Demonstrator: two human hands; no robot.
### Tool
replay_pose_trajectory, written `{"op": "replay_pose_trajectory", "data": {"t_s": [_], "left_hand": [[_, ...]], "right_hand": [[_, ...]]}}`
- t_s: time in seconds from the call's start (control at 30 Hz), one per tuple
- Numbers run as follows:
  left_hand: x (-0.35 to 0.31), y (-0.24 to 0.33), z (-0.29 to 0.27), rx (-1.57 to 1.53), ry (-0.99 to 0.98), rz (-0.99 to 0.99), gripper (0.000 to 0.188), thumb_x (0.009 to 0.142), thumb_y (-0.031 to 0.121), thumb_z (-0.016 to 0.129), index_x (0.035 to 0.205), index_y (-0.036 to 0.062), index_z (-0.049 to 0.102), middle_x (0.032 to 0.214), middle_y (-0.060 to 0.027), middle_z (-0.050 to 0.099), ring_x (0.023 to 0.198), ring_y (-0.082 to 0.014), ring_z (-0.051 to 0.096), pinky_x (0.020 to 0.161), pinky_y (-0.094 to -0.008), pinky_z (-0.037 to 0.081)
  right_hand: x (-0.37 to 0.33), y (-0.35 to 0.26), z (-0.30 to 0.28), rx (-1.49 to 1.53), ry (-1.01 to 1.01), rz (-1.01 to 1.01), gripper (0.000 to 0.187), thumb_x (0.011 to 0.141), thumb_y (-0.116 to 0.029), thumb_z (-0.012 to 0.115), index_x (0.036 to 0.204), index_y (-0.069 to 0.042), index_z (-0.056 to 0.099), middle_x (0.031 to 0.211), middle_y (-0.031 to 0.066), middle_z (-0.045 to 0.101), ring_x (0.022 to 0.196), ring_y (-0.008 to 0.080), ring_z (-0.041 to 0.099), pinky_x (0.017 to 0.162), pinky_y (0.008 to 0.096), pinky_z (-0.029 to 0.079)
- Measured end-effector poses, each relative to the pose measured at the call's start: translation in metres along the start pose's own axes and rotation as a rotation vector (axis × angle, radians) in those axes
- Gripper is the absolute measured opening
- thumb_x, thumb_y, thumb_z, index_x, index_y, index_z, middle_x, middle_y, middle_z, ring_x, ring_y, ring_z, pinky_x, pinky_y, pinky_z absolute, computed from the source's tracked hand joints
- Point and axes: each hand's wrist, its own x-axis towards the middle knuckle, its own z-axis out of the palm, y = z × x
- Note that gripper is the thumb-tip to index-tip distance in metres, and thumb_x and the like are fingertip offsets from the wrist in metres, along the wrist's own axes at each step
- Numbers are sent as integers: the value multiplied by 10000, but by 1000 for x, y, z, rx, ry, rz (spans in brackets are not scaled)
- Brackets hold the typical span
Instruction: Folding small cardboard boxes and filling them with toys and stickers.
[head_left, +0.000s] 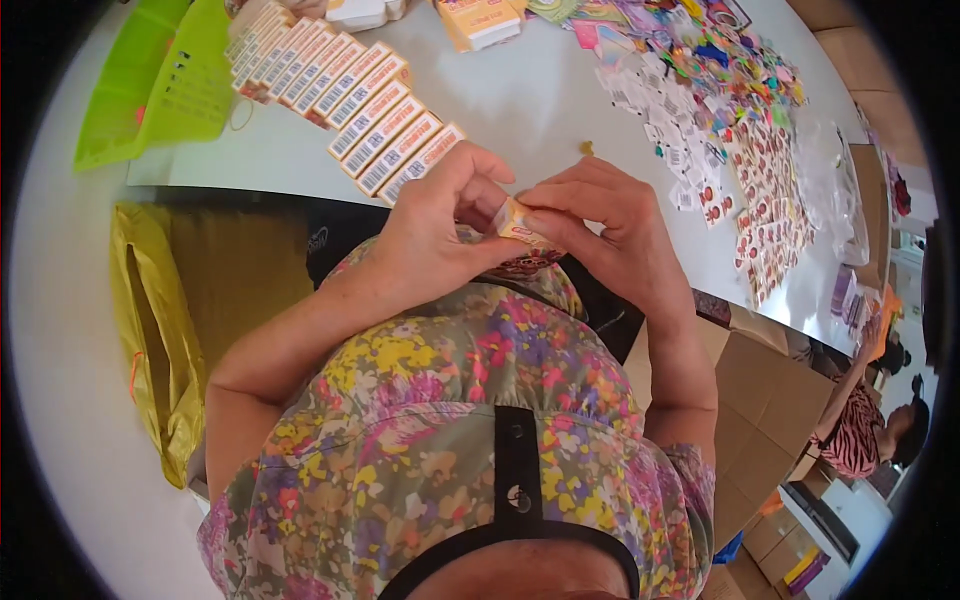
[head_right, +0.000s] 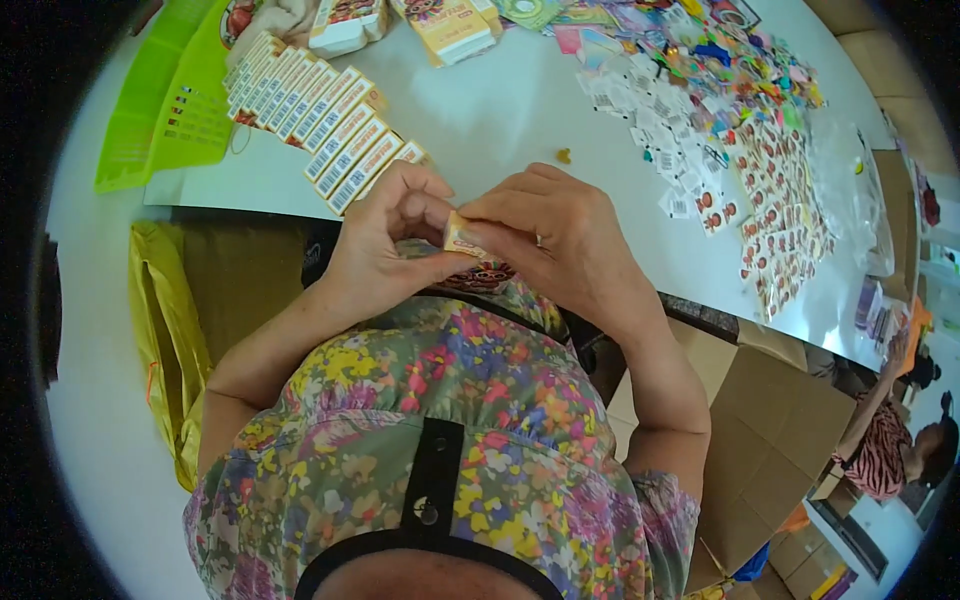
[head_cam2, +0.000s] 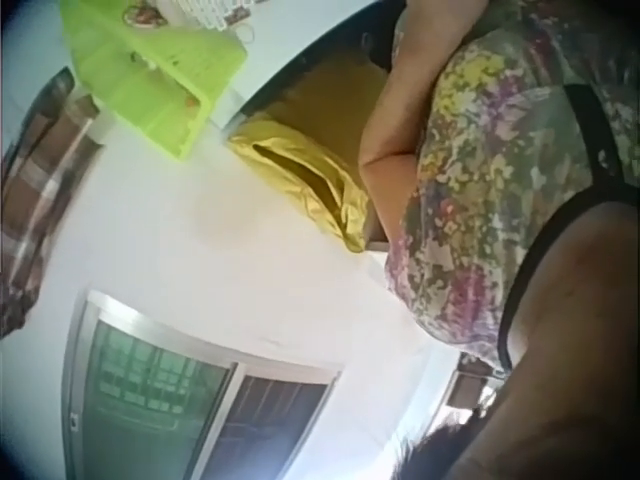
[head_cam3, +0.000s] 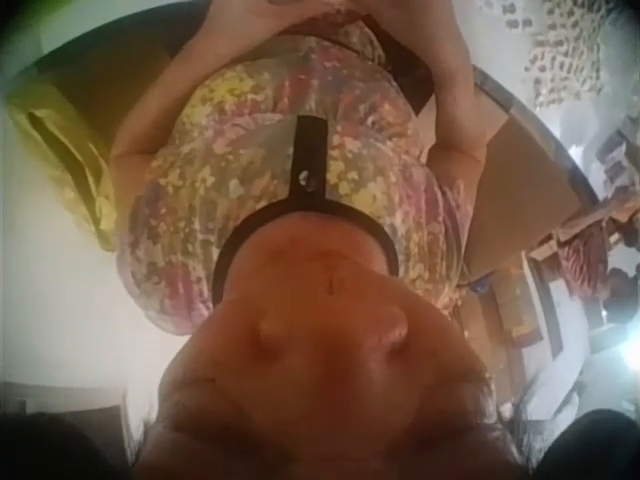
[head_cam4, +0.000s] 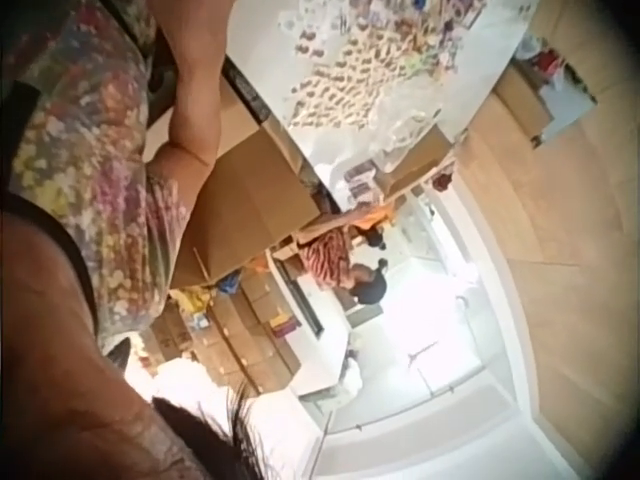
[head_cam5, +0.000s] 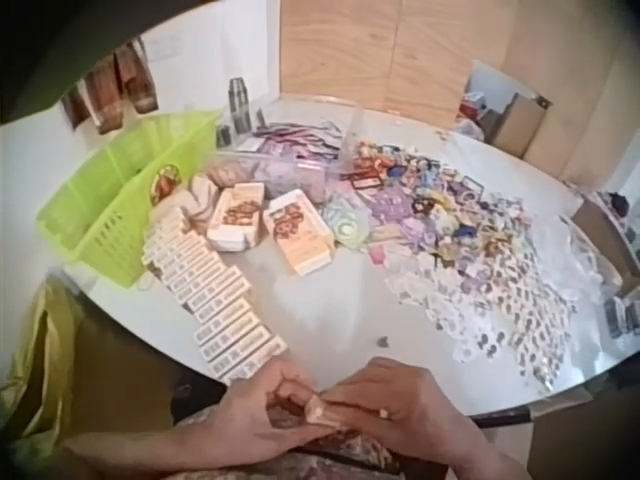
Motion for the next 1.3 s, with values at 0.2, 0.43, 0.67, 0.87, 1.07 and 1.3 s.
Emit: {"op": "replay_pose_trajectory", "data": {"t_s": [0.2, 0.43, 0.67, 0.87, 1.07, 1.3], "left_hand": [[13, -5, -1, 62, -78, 132, 301, 802, 16, 742, 1032, 29, 548, 847, -50, 661, 781, -99, 653, 692, -257, 536], [8, -2, 0, 297, -139, 195, 175, 809, 14, 731, 939, 8, 614, 909, -86, 635, 821, -190, 630, 741, -309, 507], [0, 7, 2, 328, -157, 183, 279, 756, 16, 772, 975, 17, 599, 980, -124, 646, 874, -240, 637, 787, -327, 505], [-11, -1, -30, 931, 198, 698, 500, 630, 142, 838, 1058, 66, 592, 1227, -141, 575, 1147, -390, 505, 936, -474, 432], [2, -5, -35, 1073, 107, 524, 462, 693, 220, 767, 1107, 88, 611, 1231, -109, 555, 1210, -350, 459, 1001, -484, 321], [5, -29, -36, 1175, 92, 611, 288, 740, 78, 628, 1027, 68, 615, 1151, -89, 561, 1104, -292, 507, 911, -460, 367]], "right_hand": [[6, 12, -14, 30, -69, -54, 176, 792, -44, 713, 968, -47, 717, 861, 71, 695, 784, 219, 619, 673, 313, 498], [-24, 3, -11, -121, -51, -82, 258, 815, -89, 696, 1073, -93, 678, 1080, 69, 661, 867, 276, 612, 736, 381, 521], [-47, 11, 18, -265, 128, -104, 289, 818, -57, 658, 1106, -52, 641, 1079, 90, 613, 951, 294, 590, 751, 347, 527], [-38, 63, 9, 409, 270, 345, 326, 783, 15, 709, 1098, -19, 632, 995, 7, 640, 896, 129, 626, 779, 293, 526], [21, 84, 56, 226, 263, 118, 328, 756, 1, 728, 1068, -23, 629, 1025, 64, 657, 883, 172, 635, 780, 305, 536], [45, 113, 47, -54, 211, -106, 389, 747, -30, 724, 1123, -38, 624, 1070, 96, 662, 800, 225, 636, 692, 340, 515]]}}
